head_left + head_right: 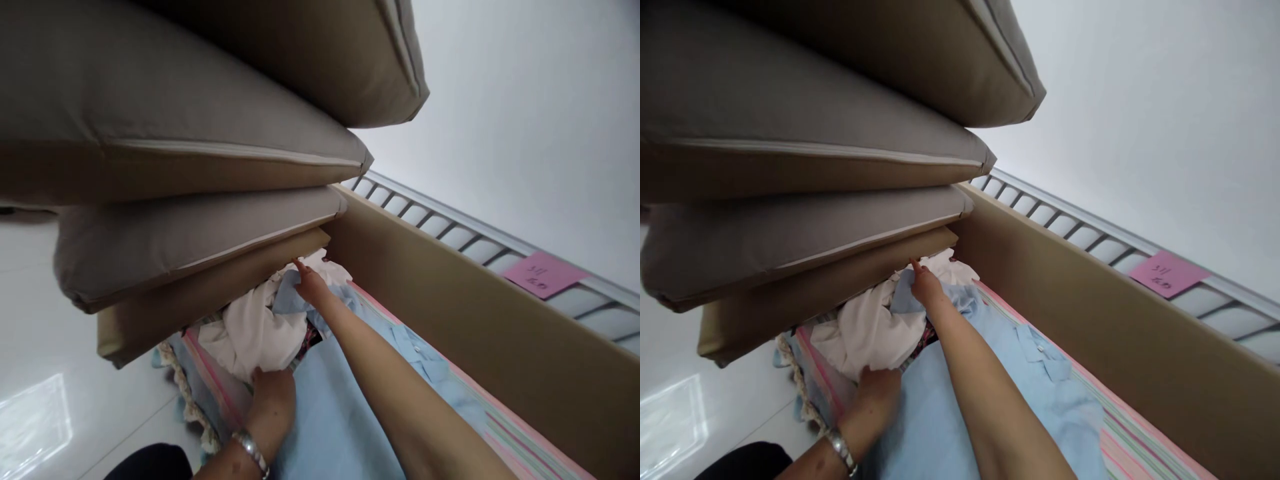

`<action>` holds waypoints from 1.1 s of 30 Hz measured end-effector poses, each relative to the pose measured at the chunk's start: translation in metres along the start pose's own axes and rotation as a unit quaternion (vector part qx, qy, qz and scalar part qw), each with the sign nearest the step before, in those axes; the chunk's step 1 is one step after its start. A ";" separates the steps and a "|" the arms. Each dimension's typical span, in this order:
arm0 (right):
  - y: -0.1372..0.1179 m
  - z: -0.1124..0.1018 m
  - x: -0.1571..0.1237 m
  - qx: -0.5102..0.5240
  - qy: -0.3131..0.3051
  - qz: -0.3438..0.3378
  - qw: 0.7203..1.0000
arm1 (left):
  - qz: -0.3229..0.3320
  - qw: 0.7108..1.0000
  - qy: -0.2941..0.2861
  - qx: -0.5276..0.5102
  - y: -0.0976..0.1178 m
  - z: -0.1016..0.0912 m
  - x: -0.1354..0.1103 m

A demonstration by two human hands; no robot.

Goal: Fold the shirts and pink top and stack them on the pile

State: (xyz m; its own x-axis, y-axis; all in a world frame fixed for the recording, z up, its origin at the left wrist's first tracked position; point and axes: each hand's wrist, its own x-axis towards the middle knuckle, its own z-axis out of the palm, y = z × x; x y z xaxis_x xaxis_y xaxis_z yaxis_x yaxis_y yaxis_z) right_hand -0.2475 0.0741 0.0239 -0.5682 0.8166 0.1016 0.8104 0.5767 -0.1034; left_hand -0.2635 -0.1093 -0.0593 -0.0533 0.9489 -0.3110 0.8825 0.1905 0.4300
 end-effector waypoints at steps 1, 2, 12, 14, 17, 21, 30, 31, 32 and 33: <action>0.003 0.001 0.002 -0.005 0.002 0.009 1.000 | 0.006 1.000 -0.008 -0.002 -0.001 -0.001 0.000; 0.007 0.002 0.003 -0.008 0.006 0.017 1.000 | 0.013 1.000 -0.015 -0.003 -0.002 -0.002 -0.001; 0.044 -0.036 -0.003 0.106 0.062 0.031 0.992 | 0.104 0.988 -0.080 -0.080 0.014 -0.012 -0.016; 0.060 -0.058 -0.009 0.159 0.089 0.056 0.982 | 0.158 0.977 -0.090 -0.110 0.021 -0.009 -0.022; 0.094 -0.101 -0.032 0.249 0.132 0.095 0.955 | 0.234 0.951 -0.119 -0.165 0.033 -0.002 -0.031; 0.147 -0.155 -0.089 0.339 0.203 0.137 0.908 | 0.256 0.930 -0.174 -0.201 0.051 0.011 -0.038; 0.239 -0.184 -0.224 0.473 0.368 0.258 0.758 | 0.252 0.902 -0.296 -0.190 0.097 0.040 -0.042; 0.246 -0.182 -0.234 0.474 0.381 0.272 0.746 | 0.256 0.899 -0.305 -0.183 0.103 0.045 -0.041; 0.252 -0.180 -0.244 0.473 0.394 0.285 0.735 | 0.256 0.895 -0.321 -0.174 0.108 0.049 -0.039; 0.257 -0.179 -0.252 0.471 0.405 0.298 0.725 | 0.255 0.891 -0.338 -0.166 0.113 0.053 -0.038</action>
State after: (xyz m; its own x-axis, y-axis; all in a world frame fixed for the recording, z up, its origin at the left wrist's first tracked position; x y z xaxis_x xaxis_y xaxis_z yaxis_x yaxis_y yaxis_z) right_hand 0.1299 0.0124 0.1485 0.4213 0.8660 0.2692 0.2043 0.1986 -0.9585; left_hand -0.1375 -0.1373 -0.0435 0.7074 0.5860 -0.3953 0.5190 -0.0508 0.8533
